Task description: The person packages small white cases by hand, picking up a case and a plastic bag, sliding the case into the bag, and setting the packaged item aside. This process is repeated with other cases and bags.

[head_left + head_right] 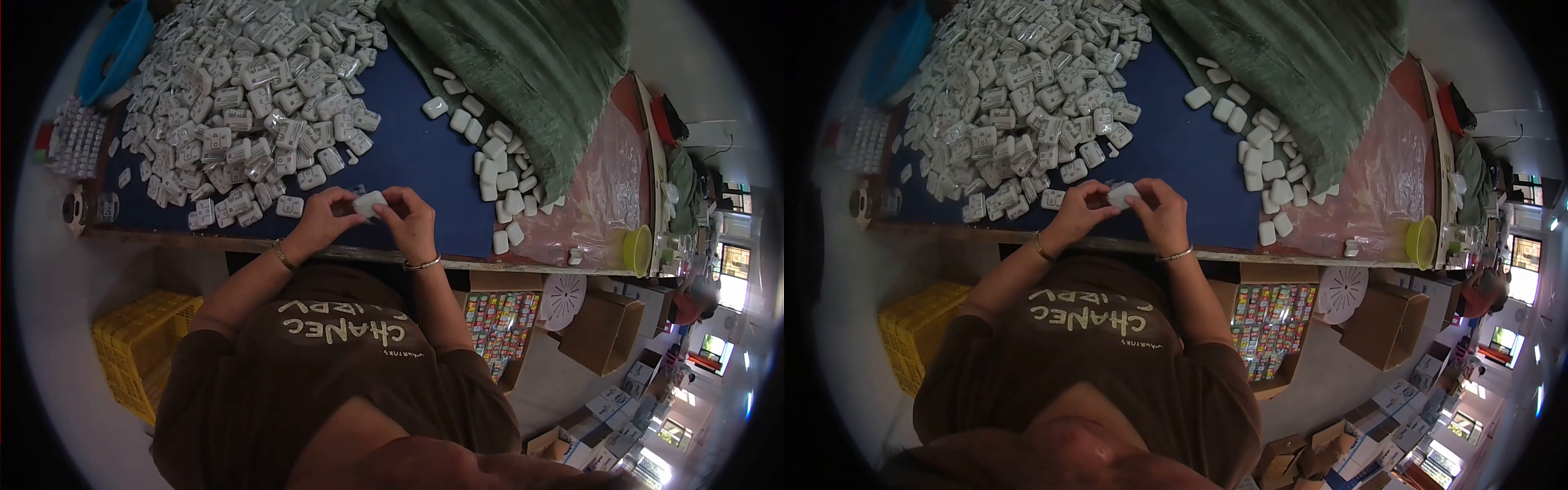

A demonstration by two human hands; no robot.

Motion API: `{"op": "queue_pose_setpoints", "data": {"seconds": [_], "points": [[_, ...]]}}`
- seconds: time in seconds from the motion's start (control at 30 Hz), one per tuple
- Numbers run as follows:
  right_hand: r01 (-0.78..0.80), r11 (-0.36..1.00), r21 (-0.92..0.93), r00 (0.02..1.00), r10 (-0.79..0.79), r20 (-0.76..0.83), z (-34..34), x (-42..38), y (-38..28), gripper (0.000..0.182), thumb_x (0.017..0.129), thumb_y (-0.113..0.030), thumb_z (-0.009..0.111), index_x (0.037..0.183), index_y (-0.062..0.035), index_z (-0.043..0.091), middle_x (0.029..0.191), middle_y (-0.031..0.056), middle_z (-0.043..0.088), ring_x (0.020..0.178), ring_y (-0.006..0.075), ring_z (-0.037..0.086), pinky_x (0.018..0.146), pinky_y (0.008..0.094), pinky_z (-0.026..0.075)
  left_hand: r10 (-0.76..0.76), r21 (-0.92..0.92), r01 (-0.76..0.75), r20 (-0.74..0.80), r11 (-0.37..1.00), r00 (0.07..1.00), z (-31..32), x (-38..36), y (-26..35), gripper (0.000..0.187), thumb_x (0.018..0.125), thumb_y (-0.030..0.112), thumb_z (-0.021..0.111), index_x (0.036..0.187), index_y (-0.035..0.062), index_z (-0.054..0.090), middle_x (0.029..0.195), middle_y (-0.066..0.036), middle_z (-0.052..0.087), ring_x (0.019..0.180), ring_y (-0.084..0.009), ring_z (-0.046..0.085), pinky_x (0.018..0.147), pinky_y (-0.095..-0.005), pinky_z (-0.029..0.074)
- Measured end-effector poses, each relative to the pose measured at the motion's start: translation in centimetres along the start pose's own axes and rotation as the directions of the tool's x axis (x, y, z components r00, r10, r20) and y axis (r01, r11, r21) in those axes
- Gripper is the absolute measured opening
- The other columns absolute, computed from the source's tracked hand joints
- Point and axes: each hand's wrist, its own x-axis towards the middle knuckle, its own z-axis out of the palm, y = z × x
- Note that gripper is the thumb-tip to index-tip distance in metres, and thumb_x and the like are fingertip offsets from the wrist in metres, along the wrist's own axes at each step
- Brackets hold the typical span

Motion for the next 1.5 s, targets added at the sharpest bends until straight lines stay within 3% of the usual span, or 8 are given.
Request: {"op": "queue_pose_setpoints", "data": {"seconds": [0.2, 0.43, 0.53, 0.7, 0.77, 1.3, 1.4, 1.5], "points": [[0.109, 0.994, -0.010, 0.994, -0.109, -0.021, 0.4, 0.0, 1.5, 0.019, 0.077, -0.003, 0.075, 0.094, 0.0019, 0.067, 0.083, 0.0104, 0.068, 0.074, 0.0153, 0.067, 0.066, 0.0271, 0.053, -0.273, -0.078, 0.288, 0.166, 0.954, 0.948, -0.1, -0.1, 0.8, 0.028, 0.084, 0.012, 0.073, 0.103, -0.0059, 0.062, 0.091, -0.008, 0.068, 0.081, -0.0085, 0.063, 0.071, -0.0220, 0.051], [0.060, 0.997, 0.047, 0.997, -0.058, -0.043, 0.5, -0.1, 1.8, 0.016, 0.078, -0.003, 0.073, 0.093, 0.0021, 0.068, 0.085, 0.0101, 0.069, 0.075, 0.0152, 0.067, 0.068, 0.0266, 0.053, -0.184, -0.058, 0.192, 0.130, 0.980, 0.974, 0.2, -0.3, 0.7, 0.023, 0.089, 0.012, 0.067, 0.105, -0.0038, 0.062, 0.091, -0.007, 0.068, 0.082, -0.0101, 0.064, 0.072, -0.0228, 0.052], [0.062, 0.998, 0.033, 0.998, -0.062, -0.023, 0.4, -0.3, 1.7, 0.016, 0.080, -0.004, 0.072, 0.095, 0.0018, 0.069, 0.087, 0.0079, 0.069, 0.078, 0.0129, 0.065, 0.070, 0.0251, 0.052, -0.371, -0.011, 0.392, 0.298, 0.920, 0.879, -0.2, -0.3, 1.2, 0.025, 0.091, 0.019, 0.064, 0.103, -0.0039, 0.064, 0.091, -0.006, 0.067, 0.083, -0.0096, 0.064, 0.072, -0.0229, 0.052], [0.041, 0.999, 0.035, 0.999, -0.042, 0.031, 0.7, -0.5, 1.4, 0.016, 0.082, -0.004, 0.071, 0.097, 0.0014, 0.069, 0.091, 0.0070, 0.068, 0.083, 0.0119, 0.064, 0.073, 0.0238, 0.052, -0.273, -0.309, 0.296, 0.116, 0.904, 0.955, 0.8, -0.4, 1.0, 0.024, 0.091, 0.017, 0.065, 0.101, -0.0043, 0.067, 0.090, -0.004, 0.067, 0.079, -0.0071, 0.061, 0.069, -0.0223, 0.050], [0.203, 0.978, 0.043, 0.979, -0.204, 0.013, 1.2, -0.5, 1.6, 0.019, 0.079, -0.001, 0.071, 0.098, 0.0008, 0.068, 0.094, 0.0116, 0.067, 0.080, 0.0187, 0.066, 0.071, 0.0272, 0.052, -0.271, -0.294, 0.290, 0.105, 0.911, 0.957, 0.8, 0.0, 0.9, 0.024, 0.091, 0.017, 0.065, 0.102, -0.0039, 0.067, 0.089, -0.004, 0.067, 0.078, -0.0064, 0.060, 0.068, -0.0218, 0.049], [0.084, 0.990, 0.117, 0.990, -0.096, 0.106, 1.0, -0.6, 2.3, 0.023, 0.082, 0.002, 0.068, 0.105, 0.0008, 0.067, 0.105, 0.0081, 0.063, 0.091, 0.0154, 0.063, 0.078, 0.0252, 0.052, -0.310, -0.347, 0.311, 0.061, 0.885, 0.949, 0.8, -0.1, 1.6, 0.026, 0.089, 0.012, 0.067, 0.109, -0.0046, 0.064, 0.092, -0.003, 0.067, 0.081, -0.0068, 0.061, 0.073, -0.0219, 0.051], [0.089, 0.989, 0.117, 0.994, -0.096, 0.056, 0.7, -0.4, 1.6, 0.022, 0.083, 0.001, 0.067, 0.105, 0.0016, 0.067, 0.106, 0.0081, 0.063, 0.091, 0.0147, 0.063, 0.077, 0.0247, 0.052, -0.272, -0.150, 0.273, 0.029, 0.950, 0.962, -1.2, 1.4, 2.7, 0.031, 0.089, 0.009, 0.066, 0.116, -0.0043, 0.060, 0.104, -0.006, 0.065, 0.088, -0.0088, 0.062, 0.077, -0.0226, 0.052], [0.115, 0.987, 0.113, 0.993, -0.113, -0.022, 0.5, -0.6, 1.1, 0.022, 0.082, 0.000, 0.067, 0.104, 0.0002, 0.067, 0.102, 0.0107, 0.064, 0.086, 0.0171, 0.065, 0.075, 0.0262, 0.052, 0.076, 0.037, -0.069, -0.272, 0.997, 0.959, -3.4, 4.5, 6.3, 0.031, 0.087, 0.010, 0.067, 0.115, -0.0033, 0.060, 0.110, -0.010, 0.064, 0.095, -0.0160, 0.063, 0.080, -0.0283, 0.053]]}}
